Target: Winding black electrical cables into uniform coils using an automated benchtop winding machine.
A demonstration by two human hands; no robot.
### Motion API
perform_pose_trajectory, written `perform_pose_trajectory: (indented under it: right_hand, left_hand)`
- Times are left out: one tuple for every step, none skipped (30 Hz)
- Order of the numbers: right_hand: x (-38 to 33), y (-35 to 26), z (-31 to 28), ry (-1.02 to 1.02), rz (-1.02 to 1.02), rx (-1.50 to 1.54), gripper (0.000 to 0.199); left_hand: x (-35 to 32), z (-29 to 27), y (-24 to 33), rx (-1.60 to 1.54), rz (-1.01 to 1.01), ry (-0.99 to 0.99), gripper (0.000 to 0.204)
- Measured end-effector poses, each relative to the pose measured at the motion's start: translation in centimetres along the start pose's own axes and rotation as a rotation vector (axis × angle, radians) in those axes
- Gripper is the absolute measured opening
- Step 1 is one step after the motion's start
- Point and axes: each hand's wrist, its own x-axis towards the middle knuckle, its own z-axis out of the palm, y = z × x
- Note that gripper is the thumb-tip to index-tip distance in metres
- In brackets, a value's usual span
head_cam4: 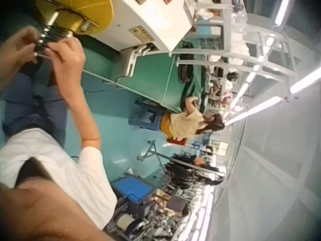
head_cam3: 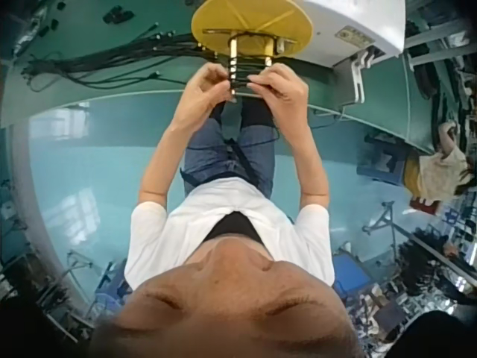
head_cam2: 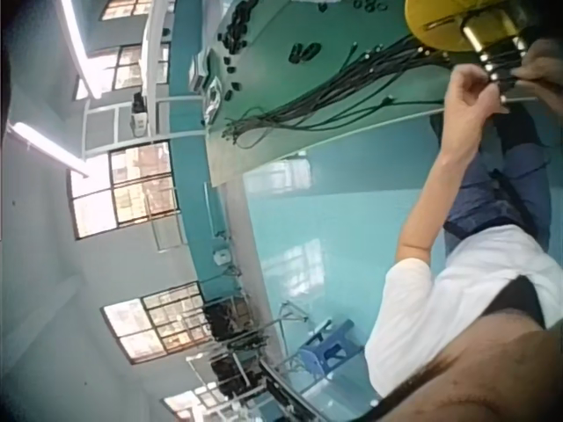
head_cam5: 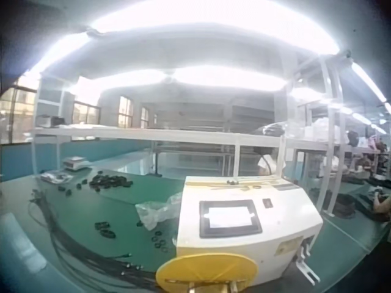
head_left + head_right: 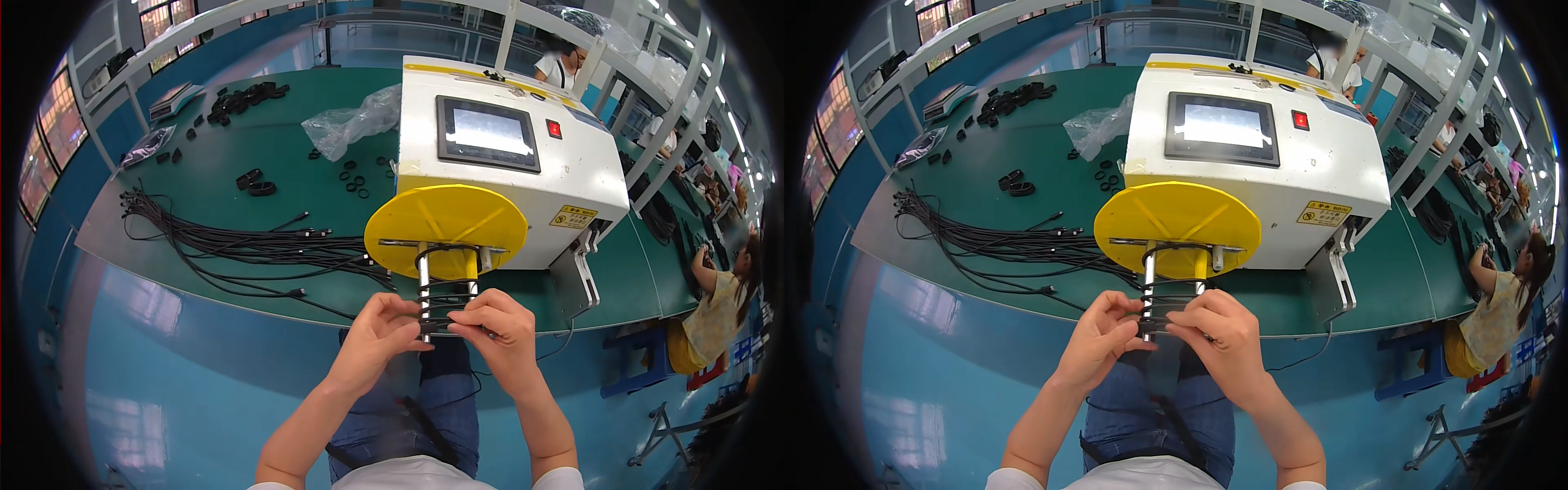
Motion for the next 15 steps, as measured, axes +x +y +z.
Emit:
perform_pose_trajectory:
  right_hand:
    - [0.1,0.0,0.0,-0.002,0.0,0.005,0.017]
    - [0.1,0.1,-0.1,-0.003,0.002,0.004,0.017]
    - [0.2,0.2,-0.1,-0.012,-0.032,0.003,0.017]
    - [0.3,0.3,-0.2,-0.02,-0.065,0.001,0.018]
    - [0.4,0.4,-0.3,-0.029,-0.1,-0.001,0.018]
    - [0.4,0.5,-0.4,-0.028,-0.099,-0.004,0.018]
    - [0.5,0.5,-0.5,-0.045,-0.133,-0.026,0.018]
    - [0.5,0.6,-0.7,-0.062,-0.166,-0.048,0.018]
    - [0.5,0.7,-0.8,-0.078,-0.199,-0.071,0.019]
    - [0.6,0.7,-0.9,-0.08,-0.198,-0.073,0.019]
    - [0.7,0.6,-1.0,-0.095,-0.194,-0.09,0.02]
    - [0.7,0.5,-1.1,-0.109,-0.19,-0.107,0.02]
    - [0.7,0.4,-1.1,-0.124,-0.185,-0.124,0.021]
    - [0.6,0.3,-1.2,-0.125,-0.183,-0.126,0.021]
    - [0.6,0.2,-1.1,-0.121,-0.195,-0.155,0.023]
  left_hand:
    - [-0.1,0.1,0.3,0.003,-0.032,0.005,0.026]
    - [-0.2,0.3,0.5,0.005,-0.065,0.009,0.03]
    - [-0.3,0.5,0.8,0.004,-0.066,0.009,0.03]
    - [-0.3,0.8,1.1,-0.046,-0.108,-0.028,0.032]
    - [-0.2,1.0,1.4,-0.096,-0.148,-0.066,0.035]
    - [-0.1,1.1,1.5,-0.145,-0.189,-0.104,0.037]
    - [0.0,1.2,1.5,-0.147,-0.189,-0.106,0.037]
    - [0.1,1.3,1.3,-0.157,-0.195,-0.086,0.037]
    - [0.2,1.4,1.1,-0.167,-0.2,-0.065,0.036]
    - [0.3,1.5,1.0,-0.179,-0.205,-0.043,0.036]
    - [0.4,1.6,1.0,-0.182,-0.206,-0.045,0.036]
    - [0.6,1.7,1.0,-0.148,-0.222,-0.009,0.035]
    - [0.8,1.8,1.1,-0.113,-0.238,0.026,0.035]
    - [1.0,2.0,1.2,-0.078,-0.254,0.062,0.034]
    - [1.1,2.1,1.4,-0.077,-0.256,0.058,0.034]
